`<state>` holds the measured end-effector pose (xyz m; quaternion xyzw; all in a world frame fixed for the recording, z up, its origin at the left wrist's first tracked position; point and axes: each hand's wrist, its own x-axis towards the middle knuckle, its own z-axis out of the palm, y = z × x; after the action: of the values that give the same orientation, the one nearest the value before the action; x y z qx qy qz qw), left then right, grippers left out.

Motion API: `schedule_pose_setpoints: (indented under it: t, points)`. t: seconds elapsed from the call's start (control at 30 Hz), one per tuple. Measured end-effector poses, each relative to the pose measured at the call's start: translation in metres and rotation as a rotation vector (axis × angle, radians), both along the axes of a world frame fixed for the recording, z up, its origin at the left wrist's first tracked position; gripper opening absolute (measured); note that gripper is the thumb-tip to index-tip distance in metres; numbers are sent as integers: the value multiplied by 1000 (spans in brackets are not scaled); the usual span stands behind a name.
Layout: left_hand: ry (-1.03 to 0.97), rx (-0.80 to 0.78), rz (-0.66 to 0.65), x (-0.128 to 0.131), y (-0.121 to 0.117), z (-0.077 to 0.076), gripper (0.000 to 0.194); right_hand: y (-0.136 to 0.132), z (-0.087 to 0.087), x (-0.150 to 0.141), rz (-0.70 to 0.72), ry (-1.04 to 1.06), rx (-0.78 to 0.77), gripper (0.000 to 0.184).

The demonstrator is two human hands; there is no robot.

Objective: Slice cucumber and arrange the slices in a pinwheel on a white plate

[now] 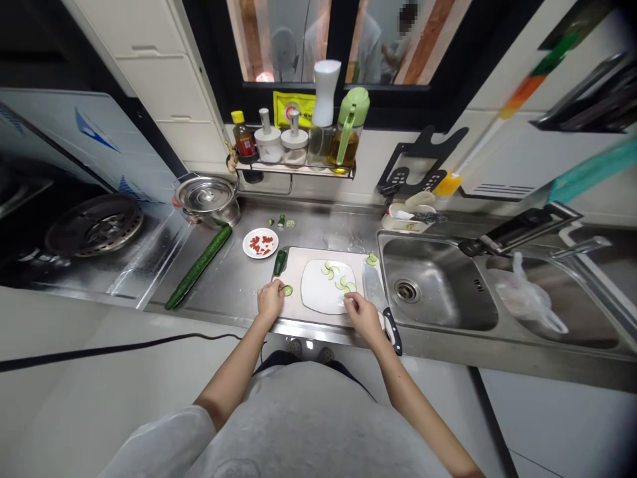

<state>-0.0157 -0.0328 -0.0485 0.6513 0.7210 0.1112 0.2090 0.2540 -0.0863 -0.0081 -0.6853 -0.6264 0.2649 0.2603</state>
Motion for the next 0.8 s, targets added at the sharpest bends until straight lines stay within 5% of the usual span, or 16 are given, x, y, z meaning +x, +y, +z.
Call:
schedule_pose_setpoints:
  t: [0.33, 0.57, 0.8]
  points:
    - [50, 79, -24, -12, -2, -1, 18, 2, 2, -14, 25, 10, -36, 36]
    - [-611, -17, 125, -12, 5, -2, 24, 12, 8, -33, 65, 47, -24, 33]
    - [-1066, -163, -16, 15, 4, 33, 41, 30, 20, -64, 199, 157, -29, 25]
